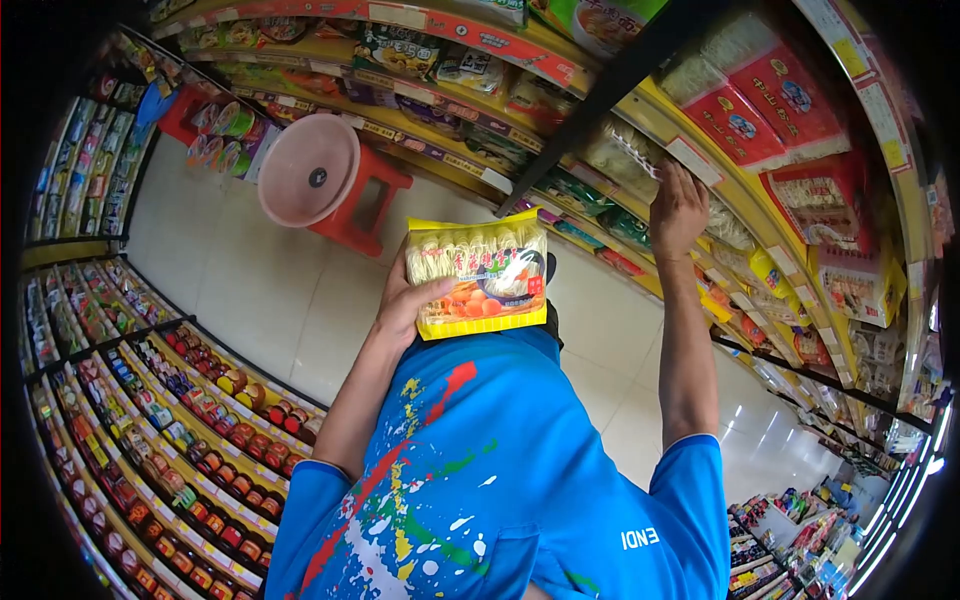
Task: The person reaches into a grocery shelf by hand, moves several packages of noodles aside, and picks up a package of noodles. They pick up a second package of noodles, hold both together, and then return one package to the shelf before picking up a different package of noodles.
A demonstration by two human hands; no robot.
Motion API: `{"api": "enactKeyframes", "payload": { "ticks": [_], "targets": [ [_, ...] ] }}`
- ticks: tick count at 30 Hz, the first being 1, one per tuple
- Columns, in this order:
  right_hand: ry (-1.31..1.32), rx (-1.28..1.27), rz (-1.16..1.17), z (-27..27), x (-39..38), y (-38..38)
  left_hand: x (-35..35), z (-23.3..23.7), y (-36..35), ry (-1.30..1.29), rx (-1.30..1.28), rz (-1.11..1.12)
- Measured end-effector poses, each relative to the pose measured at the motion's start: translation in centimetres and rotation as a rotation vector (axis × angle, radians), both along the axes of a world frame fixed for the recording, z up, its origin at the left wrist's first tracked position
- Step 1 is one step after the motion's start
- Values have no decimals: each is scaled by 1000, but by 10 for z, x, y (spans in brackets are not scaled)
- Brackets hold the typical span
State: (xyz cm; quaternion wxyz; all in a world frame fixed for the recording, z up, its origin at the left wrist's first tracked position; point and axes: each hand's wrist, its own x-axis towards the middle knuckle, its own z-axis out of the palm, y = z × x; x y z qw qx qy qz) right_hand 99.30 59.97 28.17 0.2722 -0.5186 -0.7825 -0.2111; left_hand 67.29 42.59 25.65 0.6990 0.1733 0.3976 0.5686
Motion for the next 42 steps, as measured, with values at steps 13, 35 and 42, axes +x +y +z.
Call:
{"api": "enactKeyframes", "payload": {
  "ticks": [13,35,42],
  "targets": [
    [91,-35,5,71,-24,-43,-25,-11,-5,13,-51,46],
    [829,-771,121,195,-16,-63,-41,-9,3,-43,49,-163],
    [817,-799,277,232,-41,-111,-20,1,23,-40,103,-323]
  ]
}}
